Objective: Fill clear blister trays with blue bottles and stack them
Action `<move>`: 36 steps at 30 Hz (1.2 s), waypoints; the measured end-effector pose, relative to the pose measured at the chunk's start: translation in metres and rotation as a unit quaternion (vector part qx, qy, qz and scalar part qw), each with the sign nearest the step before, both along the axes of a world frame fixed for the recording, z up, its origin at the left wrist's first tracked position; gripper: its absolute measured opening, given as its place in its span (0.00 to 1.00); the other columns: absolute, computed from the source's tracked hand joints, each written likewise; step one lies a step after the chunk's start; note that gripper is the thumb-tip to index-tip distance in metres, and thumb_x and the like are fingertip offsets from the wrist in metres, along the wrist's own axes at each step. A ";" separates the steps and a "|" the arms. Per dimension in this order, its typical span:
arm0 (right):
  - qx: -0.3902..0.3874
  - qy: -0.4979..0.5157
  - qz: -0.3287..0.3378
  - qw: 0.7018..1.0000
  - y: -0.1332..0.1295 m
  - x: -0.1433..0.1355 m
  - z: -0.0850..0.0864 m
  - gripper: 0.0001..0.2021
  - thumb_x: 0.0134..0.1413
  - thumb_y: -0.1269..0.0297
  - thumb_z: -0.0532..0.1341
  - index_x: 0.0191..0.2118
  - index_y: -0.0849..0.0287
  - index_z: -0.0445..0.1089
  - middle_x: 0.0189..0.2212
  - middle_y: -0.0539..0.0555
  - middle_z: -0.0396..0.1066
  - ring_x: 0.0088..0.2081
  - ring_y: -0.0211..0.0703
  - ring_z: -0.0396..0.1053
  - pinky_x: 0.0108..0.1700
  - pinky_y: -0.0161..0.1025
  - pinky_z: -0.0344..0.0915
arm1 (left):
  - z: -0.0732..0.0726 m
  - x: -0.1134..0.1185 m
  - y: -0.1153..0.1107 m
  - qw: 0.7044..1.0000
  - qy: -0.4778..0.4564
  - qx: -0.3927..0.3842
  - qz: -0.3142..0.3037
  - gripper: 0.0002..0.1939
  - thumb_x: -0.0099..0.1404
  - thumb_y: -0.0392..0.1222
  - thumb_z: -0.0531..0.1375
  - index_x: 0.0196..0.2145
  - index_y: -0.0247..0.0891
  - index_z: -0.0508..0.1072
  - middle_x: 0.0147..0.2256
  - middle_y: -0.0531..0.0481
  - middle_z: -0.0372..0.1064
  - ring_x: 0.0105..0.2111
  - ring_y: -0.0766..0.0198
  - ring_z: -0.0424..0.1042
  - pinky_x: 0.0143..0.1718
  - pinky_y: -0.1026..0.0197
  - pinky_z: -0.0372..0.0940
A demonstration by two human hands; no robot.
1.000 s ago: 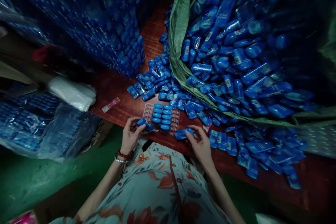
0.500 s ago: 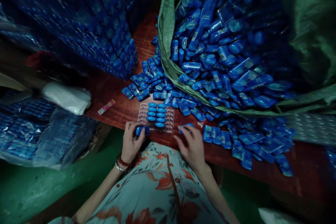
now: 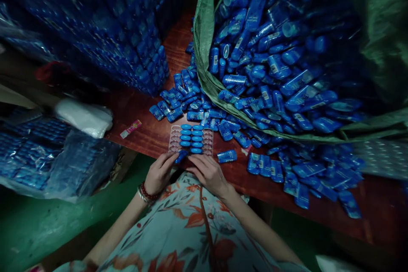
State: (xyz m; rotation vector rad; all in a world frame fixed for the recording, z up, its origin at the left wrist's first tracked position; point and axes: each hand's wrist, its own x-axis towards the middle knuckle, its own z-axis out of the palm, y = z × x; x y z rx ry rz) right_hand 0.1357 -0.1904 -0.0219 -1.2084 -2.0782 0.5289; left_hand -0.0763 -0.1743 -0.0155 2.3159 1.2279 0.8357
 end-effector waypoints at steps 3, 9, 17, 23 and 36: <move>-0.017 -0.057 -0.033 0.998 -0.008 0.007 -0.003 0.11 0.60 0.69 0.54 0.47 0.60 0.68 0.39 0.57 0.71 0.40 0.43 0.66 0.41 0.41 0.62 | -0.015 -0.003 0.009 0.999 0.009 0.034 -0.010 0.21 0.65 0.34 0.51 0.55 0.40 0.61 0.45 0.41 0.67 0.43 0.60 0.70 0.43 0.60 0.68; -0.072 -0.215 0.014 0.974 -0.009 0.015 -0.013 0.14 0.58 0.71 0.55 0.49 0.56 0.68 0.45 0.58 0.68 0.43 0.47 0.62 0.38 0.42 0.59 | -0.013 0.002 0.024 0.994 0.055 0.053 -0.080 0.22 0.65 0.31 0.48 0.57 0.38 0.57 0.45 0.39 0.66 0.45 0.60 0.69 0.41 0.61 0.68; -0.034 -0.219 0.023 0.975 -0.003 0.011 -0.021 0.16 0.55 0.76 0.53 0.47 0.57 0.69 0.42 0.58 0.68 0.41 0.47 0.60 0.37 0.42 0.59 | 0.019 0.034 0.035 0.956 0.266 0.056 -0.113 0.13 0.63 0.29 0.47 0.42 0.34 0.66 0.35 0.43 0.66 0.33 0.60 0.67 0.34 0.59 0.68; 0.030 -0.134 -0.062 0.989 -0.017 0.039 -0.010 0.16 0.56 0.77 0.50 0.47 0.60 0.69 0.43 0.59 0.67 0.44 0.45 0.62 0.42 0.41 0.61 | 0.015 0.035 0.043 0.956 0.260 0.048 -0.126 0.14 0.64 0.28 0.46 0.45 0.34 0.65 0.37 0.42 0.67 0.34 0.59 0.69 0.35 0.58 0.68; -0.095 -0.207 -0.133 0.965 -0.010 0.109 -0.016 0.16 0.59 0.68 0.50 0.52 0.57 0.65 0.42 0.59 0.65 0.45 0.50 0.63 0.48 0.50 0.64 | -0.001 0.025 0.041 0.999 -0.004 -0.043 -0.023 0.16 0.67 0.43 0.53 0.51 0.39 0.61 0.39 0.45 0.69 0.40 0.60 0.71 0.41 0.59 0.67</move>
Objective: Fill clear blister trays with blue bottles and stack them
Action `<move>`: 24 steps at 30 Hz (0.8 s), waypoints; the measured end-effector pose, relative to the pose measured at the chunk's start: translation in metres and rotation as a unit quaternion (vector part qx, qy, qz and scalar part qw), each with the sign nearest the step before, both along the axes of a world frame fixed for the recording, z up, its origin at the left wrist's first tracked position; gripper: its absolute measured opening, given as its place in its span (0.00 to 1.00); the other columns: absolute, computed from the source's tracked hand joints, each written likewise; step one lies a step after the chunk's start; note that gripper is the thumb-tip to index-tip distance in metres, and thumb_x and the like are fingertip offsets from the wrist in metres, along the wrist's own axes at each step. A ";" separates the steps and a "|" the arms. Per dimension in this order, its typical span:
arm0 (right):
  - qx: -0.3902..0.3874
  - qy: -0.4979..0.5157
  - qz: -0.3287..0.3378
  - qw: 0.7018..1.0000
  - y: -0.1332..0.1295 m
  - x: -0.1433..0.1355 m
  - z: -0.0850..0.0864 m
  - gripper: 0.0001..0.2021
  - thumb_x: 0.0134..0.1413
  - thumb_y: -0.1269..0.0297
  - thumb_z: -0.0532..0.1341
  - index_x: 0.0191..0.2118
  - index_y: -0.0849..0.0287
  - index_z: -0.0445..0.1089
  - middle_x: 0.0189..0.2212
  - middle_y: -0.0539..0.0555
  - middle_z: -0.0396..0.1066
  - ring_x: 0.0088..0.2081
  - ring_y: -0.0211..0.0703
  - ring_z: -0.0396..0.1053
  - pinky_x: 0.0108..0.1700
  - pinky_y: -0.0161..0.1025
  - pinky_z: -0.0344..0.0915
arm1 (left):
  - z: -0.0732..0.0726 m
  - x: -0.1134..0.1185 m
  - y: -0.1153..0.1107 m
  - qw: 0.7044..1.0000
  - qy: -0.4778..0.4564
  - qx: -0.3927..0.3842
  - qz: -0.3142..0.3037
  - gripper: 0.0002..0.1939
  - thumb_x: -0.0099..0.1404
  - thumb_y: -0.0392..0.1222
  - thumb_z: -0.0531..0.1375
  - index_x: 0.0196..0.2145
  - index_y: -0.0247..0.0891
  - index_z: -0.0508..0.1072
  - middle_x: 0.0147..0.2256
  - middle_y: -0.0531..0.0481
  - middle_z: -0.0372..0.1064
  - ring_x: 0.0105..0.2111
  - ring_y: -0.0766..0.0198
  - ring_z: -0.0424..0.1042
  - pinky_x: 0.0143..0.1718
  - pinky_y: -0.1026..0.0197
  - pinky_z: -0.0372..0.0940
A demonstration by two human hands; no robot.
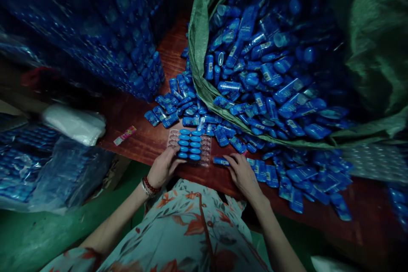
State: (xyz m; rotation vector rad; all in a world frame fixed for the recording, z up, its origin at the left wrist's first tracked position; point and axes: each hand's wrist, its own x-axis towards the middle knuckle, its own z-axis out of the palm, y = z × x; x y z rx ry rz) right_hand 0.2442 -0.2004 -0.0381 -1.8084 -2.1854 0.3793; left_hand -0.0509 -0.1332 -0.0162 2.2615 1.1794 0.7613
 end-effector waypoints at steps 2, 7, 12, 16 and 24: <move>0.008 0.049 -0.012 0.999 0.001 -0.001 -0.001 0.14 0.60 0.66 0.51 0.50 0.56 0.65 0.41 0.58 0.66 0.45 0.49 0.64 0.47 0.49 0.64 | 0.005 -0.004 0.010 1.000 0.009 0.004 0.024 0.14 0.67 0.43 0.52 0.49 0.38 0.63 0.38 0.46 0.68 0.38 0.61 0.70 0.40 0.59 0.66; 0.010 0.179 -0.116 0.977 -0.001 -0.010 -0.002 0.13 0.58 0.55 0.54 0.42 0.56 0.68 0.36 0.55 0.70 0.38 0.46 0.68 0.43 0.46 0.66 | 0.014 -0.009 0.071 0.990 0.081 0.014 0.111 0.09 0.67 0.40 0.50 0.40 0.36 0.67 0.35 0.46 0.67 0.36 0.61 0.67 0.38 0.59 0.64; -0.063 0.283 -0.269 0.918 -0.001 -0.023 -0.003 0.20 0.50 0.48 0.59 0.42 0.58 0.66 0.24 0.49 0.65 0.25 0.39 0.64 0.28 0.37 0.65 | 0.006 -0.002 0.117 0.942 0.297 0.014 0.158 0.14 0.60 0.42 0.58 0.40 0.30 0.66 0.39 0.35 0.65 0.40 0.48 0.66 0.37 0.51 0.63; -0.088 0.394 -0.315 0.859 0.002 -0.027 -0.006 0.21 0.44 0.48 0.62 0.39 0.58 0.66 0.25 0.48 0.65 0.25 0.38 0.65 0.29 0.37 0.66 | -0.007 -0.003 0.118 0.940 0.297 0.026 0.168 0.14 0.62 0.44 0.56 0.39 0.29 0.65 0.38 0.35 0.65 0.39 0.48 0.66 0.38 0.51 0.62; -0.161 0.518 -0.325 0.775 0.008 -0.023 -0.003 0.24 0.37 0.49 0.66 0.39 0.58 0.64 0.23 0.44 0.65 0.20 0.36 0.68 0.23 0.33 0.63 | -0.018 -0.014 0.103 0.956 0.250 0.033 0.150 0.19 0.64 0.46 0.53 0.47 0.29 0.65 0.39 0.37 0.65 0.39 0.49 0.65 0.38 0.51 0.62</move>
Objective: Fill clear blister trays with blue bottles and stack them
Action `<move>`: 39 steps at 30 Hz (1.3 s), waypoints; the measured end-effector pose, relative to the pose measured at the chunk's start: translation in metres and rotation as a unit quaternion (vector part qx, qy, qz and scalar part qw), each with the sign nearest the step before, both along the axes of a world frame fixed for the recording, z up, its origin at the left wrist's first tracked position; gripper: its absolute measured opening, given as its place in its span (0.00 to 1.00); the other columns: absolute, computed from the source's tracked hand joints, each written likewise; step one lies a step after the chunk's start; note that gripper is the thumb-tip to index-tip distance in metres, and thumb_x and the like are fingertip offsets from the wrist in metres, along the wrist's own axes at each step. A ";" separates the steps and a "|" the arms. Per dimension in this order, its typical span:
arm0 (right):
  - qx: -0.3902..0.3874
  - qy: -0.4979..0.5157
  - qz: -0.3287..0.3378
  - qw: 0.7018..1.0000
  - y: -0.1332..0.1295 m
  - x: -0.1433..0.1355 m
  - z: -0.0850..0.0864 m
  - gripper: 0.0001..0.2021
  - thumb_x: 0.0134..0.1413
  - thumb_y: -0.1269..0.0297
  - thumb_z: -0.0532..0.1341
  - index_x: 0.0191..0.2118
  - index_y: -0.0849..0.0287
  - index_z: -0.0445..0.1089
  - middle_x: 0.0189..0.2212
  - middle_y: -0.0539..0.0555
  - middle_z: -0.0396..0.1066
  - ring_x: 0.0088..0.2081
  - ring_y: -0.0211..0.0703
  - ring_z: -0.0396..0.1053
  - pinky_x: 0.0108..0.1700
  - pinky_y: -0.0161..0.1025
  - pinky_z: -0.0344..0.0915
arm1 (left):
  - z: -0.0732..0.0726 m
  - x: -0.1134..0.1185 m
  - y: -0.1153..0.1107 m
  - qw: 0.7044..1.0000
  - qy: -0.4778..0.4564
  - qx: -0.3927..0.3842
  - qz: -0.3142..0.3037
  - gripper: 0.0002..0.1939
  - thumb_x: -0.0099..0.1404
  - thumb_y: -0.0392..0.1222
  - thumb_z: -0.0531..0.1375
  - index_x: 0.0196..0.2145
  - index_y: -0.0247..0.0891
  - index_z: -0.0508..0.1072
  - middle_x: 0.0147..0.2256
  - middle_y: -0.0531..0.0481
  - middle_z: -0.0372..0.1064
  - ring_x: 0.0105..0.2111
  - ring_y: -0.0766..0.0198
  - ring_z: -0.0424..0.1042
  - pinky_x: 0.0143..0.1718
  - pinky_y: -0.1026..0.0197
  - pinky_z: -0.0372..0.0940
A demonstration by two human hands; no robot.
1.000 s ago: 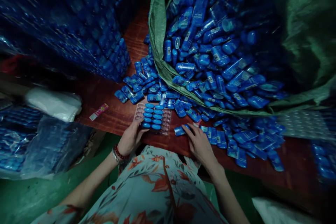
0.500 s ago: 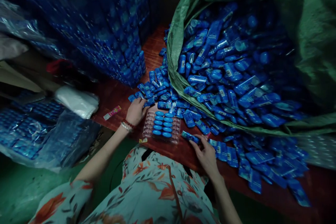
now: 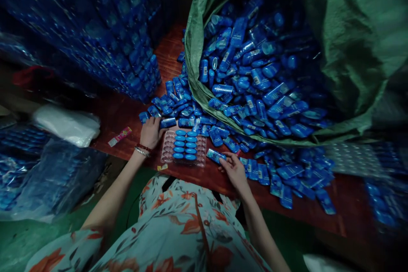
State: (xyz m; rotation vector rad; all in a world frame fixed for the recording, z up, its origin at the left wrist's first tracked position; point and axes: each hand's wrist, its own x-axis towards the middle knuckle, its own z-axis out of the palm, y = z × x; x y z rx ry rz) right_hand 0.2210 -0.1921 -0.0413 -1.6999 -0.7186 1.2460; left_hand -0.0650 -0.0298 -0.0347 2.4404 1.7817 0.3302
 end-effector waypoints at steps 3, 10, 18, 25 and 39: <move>0.001 -0.004 -0.004 1.000 0.000 0.000 0.000 0.23 0.37 0.49 0.67 0.37 0.58 0.64 0.23 0.45 0.66 0.21 0.36 0.68 0.23 0.34 0.65 | 0.009 0.003 0.007 0.997 -0.054 0.021 -0.049 0.15 0.65 0.45 0.52 0.45 0.33 0.69 0.40 0.40 0.64 0.40 0.53 0.65 0.41 0.54 0.62; 0.002 -0.015 -0.013 1.000 0.005 -0.005 -0.001 0.25 0.35 0.47 0.67 0.37 0.58 0.65 0.22 0.45 0.66 0.20 0.37 0.67 0.21 0.34 0.64 | 0.028 0.060 0.052 0.925 0.005 -0.060 -0.374 0.15 0.65 0.33 0.50 0.46 0.40 0.70 0.40 0.47 0.67 0.40 0.60 0.66 0.41 0.60 0.59; 0.021 -0.019 -0.045 0.999 0.002 -0.009 -0.002 0.24 0.35 0.49 0.67 0.37 0.58 0.65 0.23 0.46 0.67 0.21 0.37 0.67 0.23 0.35 0.66 | 0.023 0.067 0.063 0.906 0.106 -0.029 -0.408 0.17 0.64 0.32 0.50 0.50 0.32 0.64 0.44 0.39 0.64 0.43 0.55 0.63 0.43 0.56 0.57; 0.106 -0.083 -0.039 0.990 -0.011 -0.021 0.011 0.16 0.46 0.54 0.63 0.39 0.57 0.67 0.32 0.52 0.71 0.29 0.41 0.71 0.34 0.41 0.70 | 0.009 0.023 0.033 0.967 0.029 -0.024 -0.252 0.12 0.66 0.38 0.50 0.43 0.33 0.68 0.40 0.41 0.63 0.39 0.57 0.65 0.41 0.55 0.62; 0.295 -0.451 0.351 0.766 -0.010 -0.056 0.028 0.18 0.59 0.75 0.49 0.52 0.60 0.65 0.38 0.60 0.69 0.40 0.45 0.66 0.42 0.41 0.67 | 0.036 -0.028 -0.146 0.963 -0.268 0.000 -0.019 0.12 0.64 0.39 0.56 0.46 0.40 0.65 0.38 0.48 0.67 0.37 0.64 0.70 0.39 0.63 0.68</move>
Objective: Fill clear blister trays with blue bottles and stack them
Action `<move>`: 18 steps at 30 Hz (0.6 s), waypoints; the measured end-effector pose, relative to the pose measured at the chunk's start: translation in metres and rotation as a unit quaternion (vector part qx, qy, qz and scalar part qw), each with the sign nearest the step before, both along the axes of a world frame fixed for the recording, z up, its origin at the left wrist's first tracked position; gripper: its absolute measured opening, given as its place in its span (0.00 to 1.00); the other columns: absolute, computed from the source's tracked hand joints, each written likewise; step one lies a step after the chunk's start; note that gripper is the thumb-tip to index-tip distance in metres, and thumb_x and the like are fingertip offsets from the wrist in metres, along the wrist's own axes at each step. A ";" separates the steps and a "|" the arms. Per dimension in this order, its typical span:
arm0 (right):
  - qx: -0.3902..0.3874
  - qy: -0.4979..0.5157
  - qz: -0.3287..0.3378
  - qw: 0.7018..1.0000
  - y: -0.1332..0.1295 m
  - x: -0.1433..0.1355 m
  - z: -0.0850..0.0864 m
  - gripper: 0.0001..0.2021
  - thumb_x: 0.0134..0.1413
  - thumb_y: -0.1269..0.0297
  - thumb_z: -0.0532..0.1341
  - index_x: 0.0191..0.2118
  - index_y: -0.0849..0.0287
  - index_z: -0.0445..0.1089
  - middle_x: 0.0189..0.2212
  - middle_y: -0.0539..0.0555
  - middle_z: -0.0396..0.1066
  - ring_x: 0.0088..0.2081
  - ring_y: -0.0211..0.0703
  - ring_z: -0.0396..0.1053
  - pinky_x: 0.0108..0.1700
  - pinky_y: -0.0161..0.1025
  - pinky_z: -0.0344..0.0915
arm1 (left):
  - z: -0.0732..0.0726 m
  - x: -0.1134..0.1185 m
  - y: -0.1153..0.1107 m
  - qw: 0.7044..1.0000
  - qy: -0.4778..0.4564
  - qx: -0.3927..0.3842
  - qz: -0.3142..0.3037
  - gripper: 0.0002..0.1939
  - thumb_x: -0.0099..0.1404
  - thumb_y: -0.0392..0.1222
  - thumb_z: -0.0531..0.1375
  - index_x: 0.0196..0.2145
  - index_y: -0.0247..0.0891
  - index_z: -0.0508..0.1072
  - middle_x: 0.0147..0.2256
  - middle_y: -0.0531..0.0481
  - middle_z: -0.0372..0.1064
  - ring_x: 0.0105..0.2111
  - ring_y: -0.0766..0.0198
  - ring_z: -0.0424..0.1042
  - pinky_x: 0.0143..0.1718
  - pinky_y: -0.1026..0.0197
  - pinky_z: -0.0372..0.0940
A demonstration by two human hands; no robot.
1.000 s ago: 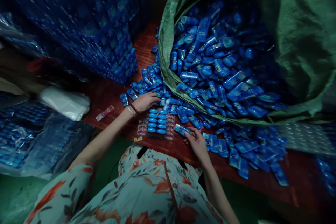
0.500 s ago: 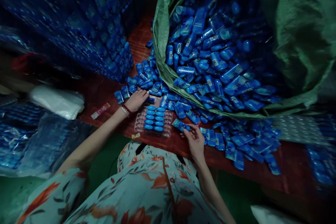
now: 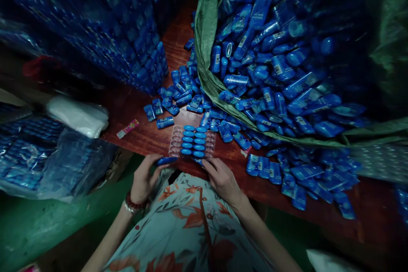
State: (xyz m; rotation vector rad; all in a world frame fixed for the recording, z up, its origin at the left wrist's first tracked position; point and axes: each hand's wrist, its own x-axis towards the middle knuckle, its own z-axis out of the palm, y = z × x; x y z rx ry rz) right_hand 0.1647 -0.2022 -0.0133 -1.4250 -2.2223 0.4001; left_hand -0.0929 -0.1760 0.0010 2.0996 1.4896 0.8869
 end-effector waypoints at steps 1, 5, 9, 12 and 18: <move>0.011 -0.026 0.015 0.999 0.002 -0.001 0.003 0.19 0.58 0.76 0.47 0.51 0.60 0.66 0.37 0.60 0.68 0.39 0.45 0.66 0.40 0.41 0.66 | -0.001 0.008 -0.003 1.000 0.000 0.004 -0.027 0.11 0.65 0.37 0.55 0.46 0.41 0.66 0.38 0.48 0.67 0.38 0.64 0.70 0.40 0.63 0.68; 0.044 -0.097 0.030 0.994 0.005 -0.005 0.013 0.18 0.60 0.76 0.46 0.49 0.60 0.68 0.33 0.58 0.68 0.35 0.42 0.64 0.36 0.38 0.63 | -0.013 0.028 -0.002 0.992 0.038 0.064 -0.106 0.17 0.66 0.32 0.50 0.51 0.41 0.65 0.43 0.43 0.65 0.41 0.63 0.68 0.40 0.63 0.67; 0.052 -0.142 0.033 0.988 0.006 -0.010 0.021 0.13 0.61 0.73 0.49 0.45 0.62 0.69 0.29 0.55 0.65 0.32 0.40 0.61 0.33 0.37 0.58 | -0.021 0.029 0.008 0.973 0.072 0.116 -0.187 0.19 0.67 0.31 0.49 0.54 0.37 0.62 0.42 0.42 0.66 0.40 0.62 0.66 0.39 0.60 0.67; 0.047 -0.169 0.047 0.983 0.010 -0.014 0.028 0.10 0.59 0.73 0.52 0.43 0.62 0.68 0.29 0.54 0.65 0.31 0.41 0.60 0.33 0.37 0.57 | -0.017 0.030 0.015 0.957 0.116 0.111 -0.240 0.18 0.67 0.32 0.47 0.54 0.34 0.61 0.38 0.41 0.67 0.37 0.61 0.66 0.37 0.59 0.67; -0.010 -0.214 0.050 0.975 0.014 -0.028 0.040 0.10 0.57 0.74 0.54 0.43 0.59 0.67 0.33 0.54 0.65 0.35 0.42 0.62 0.39 0.39 0.59 | -0.009 0.036 0.024 0.931 0.184 0.087 -0.304 0.15 0.67 0.33 0.46 0.49 0.31 0.65 0.37 0.40 0.67 0.35 0.60 0.65 0.35 0.58 0.67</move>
